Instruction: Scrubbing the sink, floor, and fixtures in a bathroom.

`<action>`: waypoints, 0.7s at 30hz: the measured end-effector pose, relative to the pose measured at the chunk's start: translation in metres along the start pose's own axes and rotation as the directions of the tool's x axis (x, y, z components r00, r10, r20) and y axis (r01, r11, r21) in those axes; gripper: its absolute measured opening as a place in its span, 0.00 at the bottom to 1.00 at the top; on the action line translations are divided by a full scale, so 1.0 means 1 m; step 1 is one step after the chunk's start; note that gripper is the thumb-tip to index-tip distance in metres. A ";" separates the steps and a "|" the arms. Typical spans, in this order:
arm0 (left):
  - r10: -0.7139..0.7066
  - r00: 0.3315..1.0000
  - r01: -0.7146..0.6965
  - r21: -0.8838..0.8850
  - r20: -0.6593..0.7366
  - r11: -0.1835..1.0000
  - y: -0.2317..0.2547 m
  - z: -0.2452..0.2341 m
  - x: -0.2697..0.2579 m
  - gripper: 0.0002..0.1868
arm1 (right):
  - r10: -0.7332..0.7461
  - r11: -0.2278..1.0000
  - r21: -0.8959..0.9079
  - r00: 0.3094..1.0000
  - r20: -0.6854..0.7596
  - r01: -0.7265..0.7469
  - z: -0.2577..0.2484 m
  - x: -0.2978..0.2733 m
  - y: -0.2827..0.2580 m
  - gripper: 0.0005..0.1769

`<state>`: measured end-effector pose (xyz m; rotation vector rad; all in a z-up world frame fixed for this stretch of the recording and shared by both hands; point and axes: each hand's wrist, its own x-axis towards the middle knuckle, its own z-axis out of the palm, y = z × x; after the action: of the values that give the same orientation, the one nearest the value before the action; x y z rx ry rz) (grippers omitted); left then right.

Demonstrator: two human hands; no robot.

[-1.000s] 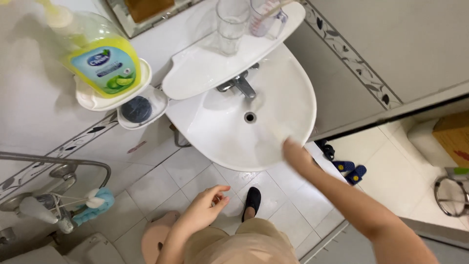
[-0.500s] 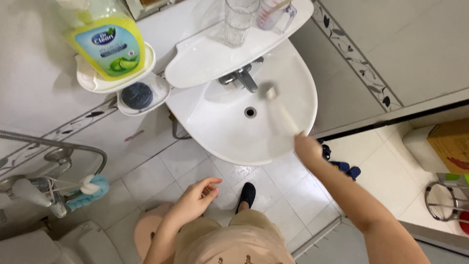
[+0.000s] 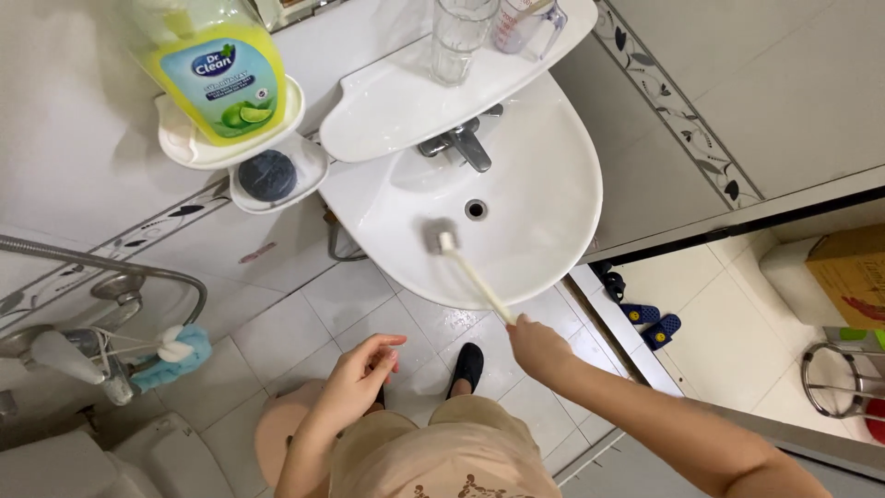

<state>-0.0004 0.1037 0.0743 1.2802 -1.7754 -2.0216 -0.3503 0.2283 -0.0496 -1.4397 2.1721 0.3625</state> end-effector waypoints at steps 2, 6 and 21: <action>0.027 0.999 -0.028 -0.040 -0.021 0.999 -0.007 0.001 0.001 0.15 | -0.001 0.997 -0.078 1.000 -0.001 0.001 -0.012 0.028 0.016 0.22; -0.037 0.999 0.037 0.015 -0.003 0.999 0.004 0.001 -0.005 0.14 | 0.011 0.966 -0.260 0.999 -0.034 -0.019 -0.030 0.024 0.029 0.23; 0.118 0.992 -0.121 -0.108 -0.038 0.987 -0.002 -0.006 0.010 0.13 | -0.155 0.788 -0.590 0.984 0.086 0.176 0.003 0.049 0.049 0.23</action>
<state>-0.0017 0.0932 0.0684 1.1390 -1.6588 -1.9920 -0.4090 0.2114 -0.0811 -1.9167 1.9620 1.0757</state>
